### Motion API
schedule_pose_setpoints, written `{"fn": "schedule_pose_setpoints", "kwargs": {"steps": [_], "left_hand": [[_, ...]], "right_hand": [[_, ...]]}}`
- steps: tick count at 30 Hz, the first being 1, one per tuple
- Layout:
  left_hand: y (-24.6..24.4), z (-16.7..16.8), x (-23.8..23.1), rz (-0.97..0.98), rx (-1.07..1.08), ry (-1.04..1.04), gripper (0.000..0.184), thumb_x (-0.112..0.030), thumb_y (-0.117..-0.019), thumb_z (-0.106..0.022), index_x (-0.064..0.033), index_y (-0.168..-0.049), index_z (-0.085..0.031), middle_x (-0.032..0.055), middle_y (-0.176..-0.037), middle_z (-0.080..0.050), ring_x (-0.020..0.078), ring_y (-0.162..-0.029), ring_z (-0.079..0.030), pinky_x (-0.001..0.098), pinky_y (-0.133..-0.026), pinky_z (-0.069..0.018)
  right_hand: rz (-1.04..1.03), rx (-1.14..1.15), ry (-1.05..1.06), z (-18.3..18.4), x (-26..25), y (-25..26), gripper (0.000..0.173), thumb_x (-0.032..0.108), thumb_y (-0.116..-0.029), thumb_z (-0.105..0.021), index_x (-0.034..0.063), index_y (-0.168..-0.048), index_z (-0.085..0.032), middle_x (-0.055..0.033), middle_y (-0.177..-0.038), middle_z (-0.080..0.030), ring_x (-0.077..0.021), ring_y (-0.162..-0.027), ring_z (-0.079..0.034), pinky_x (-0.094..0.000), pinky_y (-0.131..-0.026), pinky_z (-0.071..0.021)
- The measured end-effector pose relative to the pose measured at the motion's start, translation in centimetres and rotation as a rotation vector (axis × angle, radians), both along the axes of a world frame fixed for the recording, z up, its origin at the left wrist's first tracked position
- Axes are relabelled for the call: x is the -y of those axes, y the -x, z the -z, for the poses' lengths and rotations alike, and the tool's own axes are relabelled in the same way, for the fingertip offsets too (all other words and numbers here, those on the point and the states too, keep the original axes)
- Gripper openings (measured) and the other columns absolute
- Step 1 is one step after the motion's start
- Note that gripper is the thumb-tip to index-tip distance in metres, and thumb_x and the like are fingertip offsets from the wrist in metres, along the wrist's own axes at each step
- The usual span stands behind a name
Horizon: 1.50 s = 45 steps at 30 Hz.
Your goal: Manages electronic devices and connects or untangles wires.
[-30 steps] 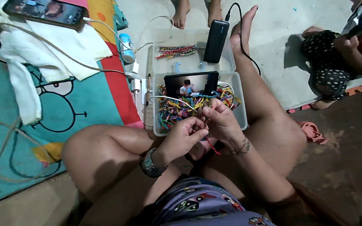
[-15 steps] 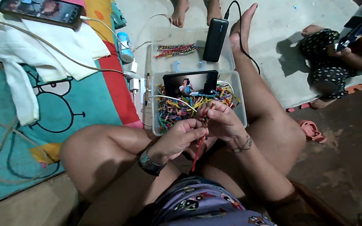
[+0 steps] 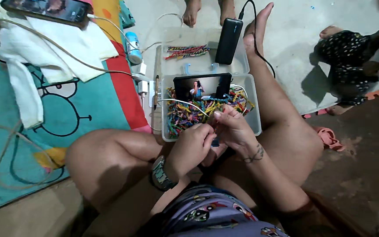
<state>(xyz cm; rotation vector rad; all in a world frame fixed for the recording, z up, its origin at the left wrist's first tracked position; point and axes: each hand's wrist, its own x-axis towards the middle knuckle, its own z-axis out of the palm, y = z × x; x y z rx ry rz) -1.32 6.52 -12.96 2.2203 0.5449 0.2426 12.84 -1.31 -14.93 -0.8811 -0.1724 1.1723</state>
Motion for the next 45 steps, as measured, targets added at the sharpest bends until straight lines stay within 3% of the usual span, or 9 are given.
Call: {"fn": "schedule_pose_setpoints", "kwargs": {"steps": [5,9,13,16,30,34,39,42,45], "left_hand": [[0.2,-1.6,-1.4,-0.026,-0.058,0.54,0.017,-0.016,-0.1028,-0.059,-0.0032,-0.101,-0.069,-0.002,-0.086,-0.066,-0.0031,-0.072,-0.06,0.0131,-0.068,-0.0505],[0.3,-1.9,-2.4,-0.022,-0.054,1.106,0.016,-0.01,-0.1045,-0.052,-0.0101,-0.096,-0.065,-0.0067,-0.083,-0.066,0.0002,-0.07,-0.062,0.0155,-0.064,-0.0543],[0.2,-1.1,-2.4,0.021,-0.046,1.395,0.022,-0.011,-0.1064,-0.045,-0.0116,-0.096,-0.065,-0.0047,-0.085,-0.065,0.0019,-0.071,-0.061,0.0164,-0.067,-0.0541],[0.1,-0.9,-2.3,0.017,-0.035,1.456,0.024,-0.013,-0.1071,-0.044,-0.0125,-0.095,-0.065,-0.0047,-0.083,-0.064,0.0015,-0.07,-0.061,0.0162,-0.067,-0.0542],[0.3,-1.5,-1.1,0.055,-0.058,0.531,0.017,-0.019,-0.1001,-0.063,-0.0037,-0.096,-0.069,-0.005,-0.078,-0.064,-0.0066,-0.066,-0.056,0.0108,-0.063,-0.0482],[0.4,-0.6,-0.3,0.087,-0.018,0.201,0.021,-0.018,-0.0998,-0.059,-0.0011,-0.094,-0.07,0.005,-0.078,-0.064,0.0028,-0.064,-0.054,0.0158,-0.061,-0.0461],[0.2,0.1,0.8,0.053,-0.004,-0.223,0.018,-0.013,-0.0966,-0.06,-0.0006,-0.088,-0.071,0.0116,-0.078,-0.065,0.0223,-0.067,-0.065,0.0352,-0.063,-0.0571],[0.1,0.5,1.2,0.043,-0.016,-0.246,0.018,-0.012,-0.096,-0.06,0.0005,-0.088,-0.07,0.0134,-0.079,-0.065,0.0255,-0.068,-0.067,0.0389,-0.065,-0.0583],[0.3,0.0,0.2,0.019,0.008,-0.006,0.018,-0.013,-0.0973,-0.06,-0.0003,-0.091,-0.071,0.0103,-0.081,-0.065,0.0154,-0.065,-0.061,0.0292,-0.062,-0.0538]], "right_hand": [[-0.128,0.13,-0.079,-0.4,0.2,-1.5,0.011,0.031,-0.0948,-0.071,0.0227,-0.089,-0.068,0.0058,-0.084,-0.067,-0.0046,-0.078,-0.066,-0.0236,-0.076,-0.0572],[-0.34,0.236,-0.158,-0.1,0.5,-2.8,0.036,0.046,-0.0975,-0.065,0.0179,-0.12,-0.072,-0.0002,-0.112,-0.072,-0.0083,-0.095,-0.068,-0.026,-0.085,-0.0571],[-0.404,0.194,-0.143,-0.3,0.5,-2.7,0.026,0.031,-0.102,-0.06,0.0142,-0.116,-0.074,-0.0014,-0.113,-0.074,-0.0087,-0.097,-0.07,-0.0262,-0.087,-0.058],[-0.332,0.078,-0.175,-0.1,0.4,-2.4,0.017,0.03,-0.0977,-0.067,0.0162,-0.1,-0.078,0.0003,-0.097,-0.074,-0.0065,-0.085,-0.069,-0.0228,-0.077,-0.0579],[-0.144,-0.037,-0.237,0.6,0.2,-1.4,0.018,0.014,-0.0875,-0.076,0.0212,-0.075,-0.065,0.005,-0.072,-0.061,-0.004,-0.064,-0.059,-0.0206,-0.062,-0.0529],[-0.143,-0.061,-0.204,0.5,0.0,-1.6,0.022,0.01,-0.0882,-0.073,0.021,-0.073,-0.062,0.005,-0.07,-0.059,-0.0032,-0.062,-0.057,-0.0192,-0.06,-0.0508],[-0.001,-0.024,-0.028,-0.2,-0.1,-0.7,0.029,0.001,-0.0889,-0.065,0.0188,-0.068,-0.056,0.003,-0.066,-0.058,-0.0047,-0.058,-0.055,-0.0215,-0.058,-0.0502],[0.062,0.073,0.063,-0.4,-0.2,-0.1,0.03,-0.003,-0.0891,-0.065,0.0175,-0.068,-0.056,0.0024,-0.067,-0.061,-0.0046,-0.058,-0.055,-0.0213,-0.058,-0.0493],[-0.031,0.254,0.018,-0.4,0.3,-1.2,0.019,0.008,-0.092,-0.068,0.02,-0.079,-0.062,0.0051,-0.074,-0.063,-0.0032,-0.063,-0.058,-0.021,-0.061,-0.052]]}}
